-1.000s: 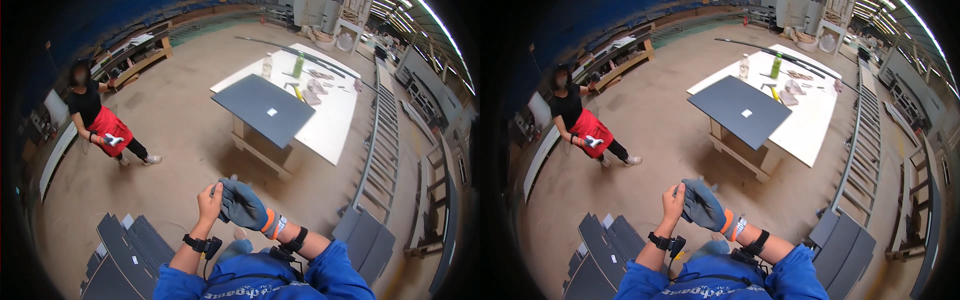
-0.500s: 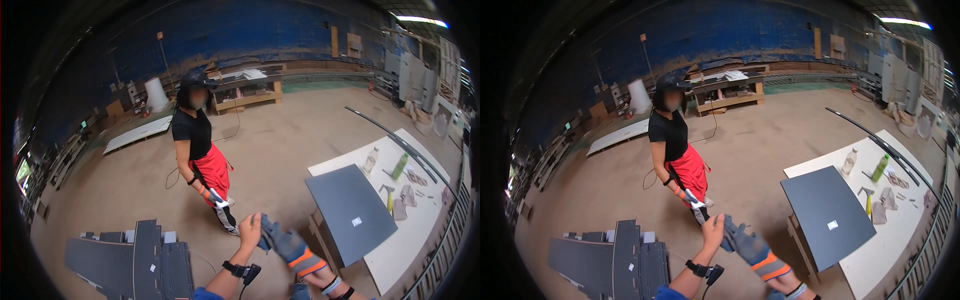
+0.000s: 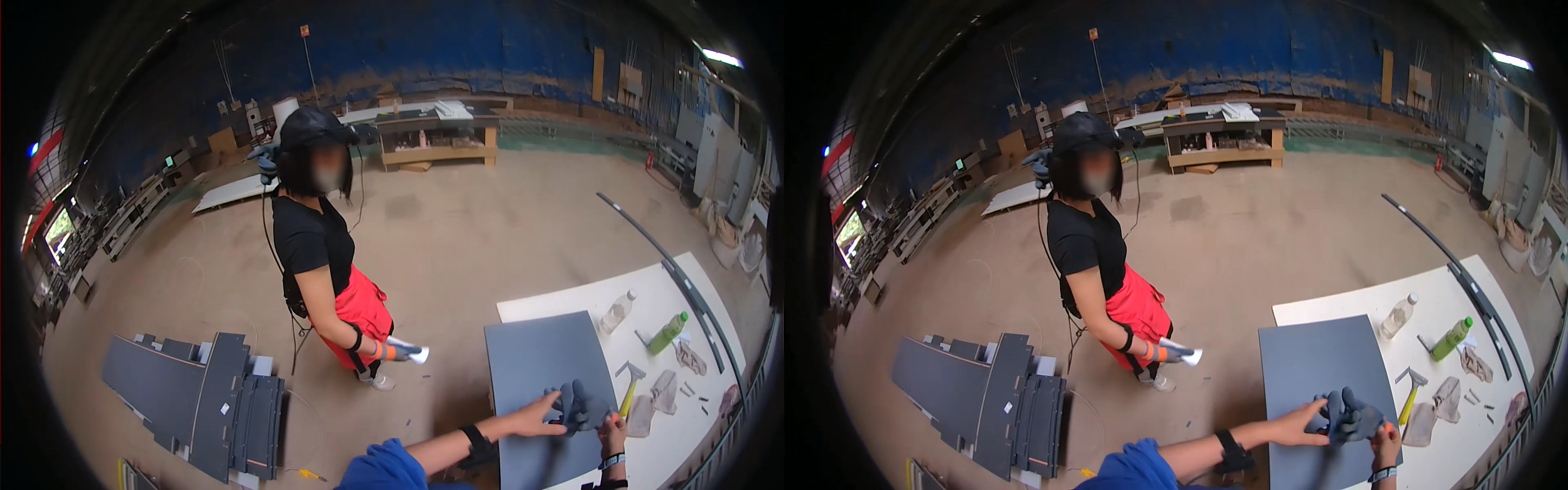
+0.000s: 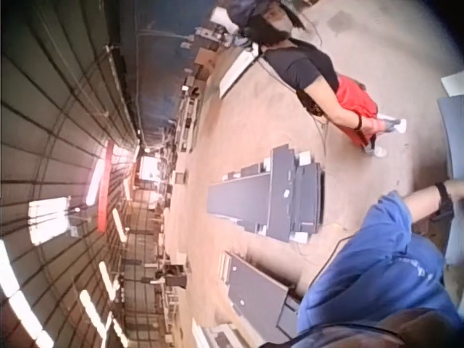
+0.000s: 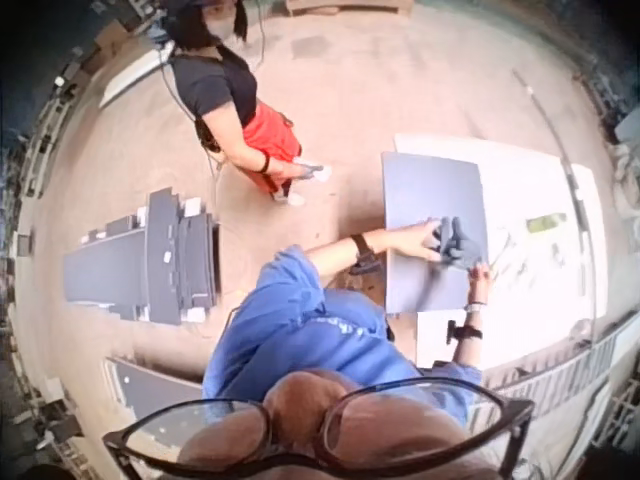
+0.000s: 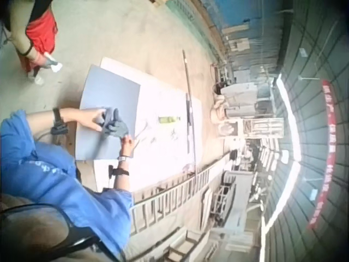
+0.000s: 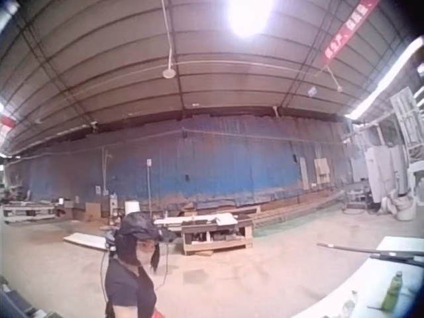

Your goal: Cleaning, scraping, and organizing large grey furniture panels on a factory floor.

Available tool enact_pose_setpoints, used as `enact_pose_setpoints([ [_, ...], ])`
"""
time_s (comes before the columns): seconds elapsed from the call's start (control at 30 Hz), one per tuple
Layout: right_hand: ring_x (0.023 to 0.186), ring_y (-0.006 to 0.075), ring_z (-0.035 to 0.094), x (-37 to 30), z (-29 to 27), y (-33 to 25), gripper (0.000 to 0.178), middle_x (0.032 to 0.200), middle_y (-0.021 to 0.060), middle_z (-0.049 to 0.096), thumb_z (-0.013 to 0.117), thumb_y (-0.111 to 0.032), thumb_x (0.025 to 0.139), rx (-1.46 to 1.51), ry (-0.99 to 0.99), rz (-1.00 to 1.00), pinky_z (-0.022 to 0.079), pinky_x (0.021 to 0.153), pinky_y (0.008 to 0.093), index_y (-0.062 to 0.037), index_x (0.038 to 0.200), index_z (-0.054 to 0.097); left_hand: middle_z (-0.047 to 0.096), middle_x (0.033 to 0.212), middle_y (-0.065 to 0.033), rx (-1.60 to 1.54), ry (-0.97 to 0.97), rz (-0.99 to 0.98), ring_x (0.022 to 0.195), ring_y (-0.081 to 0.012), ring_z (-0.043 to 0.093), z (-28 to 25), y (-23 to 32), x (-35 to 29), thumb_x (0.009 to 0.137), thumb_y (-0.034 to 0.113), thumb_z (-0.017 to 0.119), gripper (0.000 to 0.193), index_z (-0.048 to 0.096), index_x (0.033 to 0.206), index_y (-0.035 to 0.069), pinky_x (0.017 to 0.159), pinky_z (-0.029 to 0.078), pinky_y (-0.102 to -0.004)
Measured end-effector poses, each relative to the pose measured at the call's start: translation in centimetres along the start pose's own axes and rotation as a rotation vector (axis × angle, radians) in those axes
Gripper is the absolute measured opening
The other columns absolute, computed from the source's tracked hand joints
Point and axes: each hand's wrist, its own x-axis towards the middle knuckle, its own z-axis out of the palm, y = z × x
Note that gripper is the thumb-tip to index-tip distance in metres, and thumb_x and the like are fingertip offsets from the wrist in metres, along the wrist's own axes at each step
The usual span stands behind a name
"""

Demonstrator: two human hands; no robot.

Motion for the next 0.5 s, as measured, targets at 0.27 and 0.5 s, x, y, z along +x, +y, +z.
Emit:
enact_pose_setpoints([
  [0.27,0.091,0.0273,0.054,7.6,-12.2,12.4,0.038,0.102,0.0151,0.055,0.064,-0.013,0.081,-1.050,0.544,0.265,0.044,0.081,0.0369,0.0052,0.111,0.049,0.056,0.123,-0.0183,-0.154,-0.366,-0.361,0.114,-0.0219,0.055,-17.1,-0.9,-10.0,0.095,0.034,0.055,0.057,0.037,0.134,-0.004,0.096,0.044,-0.0308],
  [0.5,0.118,0.0387,0.048,8.4,-3.5,6.9,0.064,0.127,0.0262,0.049,0.066,-0.013,0.078,-1.318,0.733,-0.227,0.035,0.103,0.0444,0.0137,0.129,0.038,0.056,0.124,-0.0188,-0.337,0.183,-0.440,0.115,-0.0225,0.055,-29.0,6.4,-23.9,0.096,0.018,0.053,0.045,0.040,0.134,-0.002,0.096,0.044,-0.0337],
])
